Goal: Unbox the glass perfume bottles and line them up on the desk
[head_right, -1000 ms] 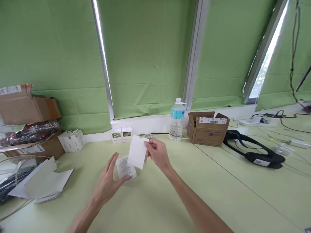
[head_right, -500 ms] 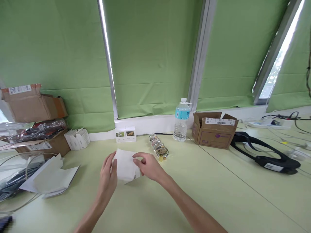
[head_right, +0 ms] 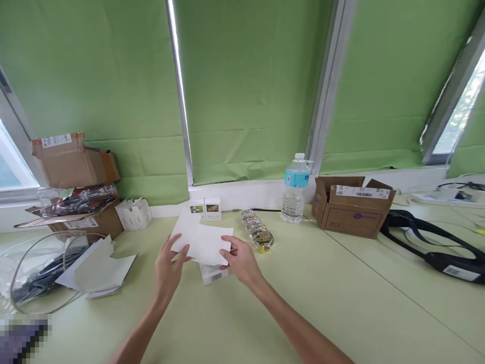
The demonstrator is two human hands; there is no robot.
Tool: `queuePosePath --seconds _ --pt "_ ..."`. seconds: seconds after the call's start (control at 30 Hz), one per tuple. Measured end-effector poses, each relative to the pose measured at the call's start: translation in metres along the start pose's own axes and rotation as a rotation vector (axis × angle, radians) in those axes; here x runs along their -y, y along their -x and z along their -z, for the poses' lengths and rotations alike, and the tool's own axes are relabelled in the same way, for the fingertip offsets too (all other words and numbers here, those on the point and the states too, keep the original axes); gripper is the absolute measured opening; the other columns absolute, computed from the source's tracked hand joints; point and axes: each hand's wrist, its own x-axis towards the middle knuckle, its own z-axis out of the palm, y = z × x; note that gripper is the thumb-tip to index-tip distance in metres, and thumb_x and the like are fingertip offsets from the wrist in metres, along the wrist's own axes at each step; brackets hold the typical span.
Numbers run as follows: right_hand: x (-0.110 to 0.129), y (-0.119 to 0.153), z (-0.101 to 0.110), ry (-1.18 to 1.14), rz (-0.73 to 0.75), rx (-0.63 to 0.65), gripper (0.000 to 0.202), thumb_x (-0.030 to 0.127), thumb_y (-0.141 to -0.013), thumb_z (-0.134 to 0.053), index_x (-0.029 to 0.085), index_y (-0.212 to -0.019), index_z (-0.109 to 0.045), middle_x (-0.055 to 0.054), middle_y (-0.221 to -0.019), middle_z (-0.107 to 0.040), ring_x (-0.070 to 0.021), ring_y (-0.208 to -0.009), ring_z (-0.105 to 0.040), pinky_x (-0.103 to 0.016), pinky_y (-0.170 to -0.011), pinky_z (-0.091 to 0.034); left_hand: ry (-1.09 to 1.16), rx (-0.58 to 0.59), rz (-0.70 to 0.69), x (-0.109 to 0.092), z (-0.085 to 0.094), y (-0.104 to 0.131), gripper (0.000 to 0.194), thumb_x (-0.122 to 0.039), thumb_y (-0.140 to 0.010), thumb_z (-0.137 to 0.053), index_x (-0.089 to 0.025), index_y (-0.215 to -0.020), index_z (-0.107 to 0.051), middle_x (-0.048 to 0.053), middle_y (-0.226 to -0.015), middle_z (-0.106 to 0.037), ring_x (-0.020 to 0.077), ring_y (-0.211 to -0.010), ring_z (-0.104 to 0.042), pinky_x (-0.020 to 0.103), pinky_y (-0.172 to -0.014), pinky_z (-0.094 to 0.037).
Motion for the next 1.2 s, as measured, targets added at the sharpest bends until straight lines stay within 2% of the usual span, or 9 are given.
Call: queuePosePath --seconds 0.1,0.27,0.4,0.5,0.63,0.73,0.97,1.1,1.2 --pt "0.002 0.002 -0.004 -0.051 -0.001 0.017 0.062 0.035 -0.073 -0.068 0.015 -0.129 -0.049 -0.009 -0.104 -0.067 -0.0216 -0.081 -0.067 -0.037 -0.061 -0.062 0.157 0.17 0.189 0.001 -0.004 0.001 0.054 -0.041 -0.07 -0.072 -0.017 -0.116 -0.055 0.011 -0.11 -0.065 0.0213 -0.085 -0.067 0.035 -0.074 -0.058" --pt "0.011 0.01 -0.008 -0.138 -0.006 0.132 0.067 0.037 -0.076 -0.067 0.018 -0.135 -0.041 -0.01 -0.113 -0.064 -0.0198 -0.085 -0.066 -0.039 -0.069 -0.061 0.354 0.29 0.276 0.003 -0.001 -0.001 0.083 -0.029 -0.066 -0.077 -0.024 -0.136 -0.032 0.013 -0.114 -0.063 0.0209 -0.092 -0.066 0.034 -0.079 -0.053" --pt "0.013 0.014 -0.008 0.012 0.052 0.173 0.06 0.04 -0.081 -0.06 0.024 -0.136 -0.04 -0.01 -0.116 -0.061 -0.0191 -0.083 -0.066 -0.038 -0.066 -0.06 0.26 0.207 0.165 0.004 0.006 -0.009 0.08 -0.026 -0.068 -0.073 -0.025 -0.135 -0.03 0.01 -0.113 -0.062 0.0186 -0.086 -0.067 0.032 -0.077 -0.052" --pt "0.008 0.016 -0.01 0.167 0.099 0.146 0.055 0.042 -0.084 -0.055 0.025 -0.135 -0.041 -0.01 -0.12 -0.058 -0.0183 -0.081 -0.065 -0.037 -0.066 -0.059 0.02 0.092 0.036 0.003 0.019 -0.02 0.068 -0.025 -0.074 -0.065 -0.024 -0.135 -0.032 0.007 -0.105 -0.064 0.0157 -0.081 -0.066 0.028 -0.071 -0.051" --pt "0.001 0.017 -0.013 0.32 0.133 0.146 0.05 0.044 -0.086 -0.051 0.026 -0.132 -0.044 -0.009 -0.12 -0.058 -0.0186 -0.083 -0.064 -0.036 -0.068 -0.058 -0.316 -0.081 -0.07 -0.001 0.053 -0.038 0.061 -0.027 -0.078 -0.059 -0.021 -0.134 -0.037 0.003 -0.087 -0.064 0.0124 -0.063 -0.061 0.023 -0.058 -0.047" --pt "-0.005 0.014 -0.012 0.402 0.143 0.161 0.048 0.045 -0.086 -0.049 0.025 -0.13 -0.046 -0.009 -0.118 -0.06 -0.0195 -0.085 -0.063 -0.034 -0.068 -0.058 -0.463 -0.17 -0.108 -0.006 0.09 -0.048 0.058 -0.025 -0.077 -0.059 -0.022 -0.132 -0.041 0.004 -0.092 -0.063 0.0117 -0.061 -0.057 0.025 -0.061 -0.047" --pt "-0.008 0.011 -0.009 0.494 0.166 0.216 0.04 0.045 -0.088 -0.044 0.021 -0.117 -0.056 -0.011 -0.114 -0.063 -0.0211 -0.085 -0.063 -0.035 -0.07 -0.057 -0.818 -0.36 -0.237 -0.013 0.175 -0.045 0.048 -0.025 -0.082 -0.051 -0.022 -0.129 -0.044 0.011 -0.123 -0.053 0.0235 -0.092 -0.057 0.041 -0.084 -0.046" --pt "-0.005 0.014 -0.011 0.537 0.165 0.209 0.041 0.048 -0.088 -0.044 0.022 -0.116 -0.059 -0.01 -0.107 -0.066 -0.0219 -0.083 -0.064 -0.035 -0.072 -0.056 -0.984 -0.396 -0.284 -0.001 0.201 -0.04 0.044 -0.024 -0.082 -0.051 -0.019 -0.126 -0.047 0.013 -0.12 -0.054 0.0317 -0.12 -0.042 0.051 -0.101 -0.033" --pt "-0.009 0.013 -0.01 0.557 0.161 0.209 0.043 0.051 -0.086 -0.046 0.023 -0.115 -0.061 -0.01 -0.101 -0.068 -0.0227 -0.079 -0.065 -0.036 -0.069 -0.056 -1.077 -0.337 -0.306 0.011 0.21 -0.039 0.04 -0.02 -0.079 -0.053 -0.02 -0.119 -0.053 0.011 -0.113 -0.059 0.0309 -0.123 -0.039 0.05 -0.105 -0.031"
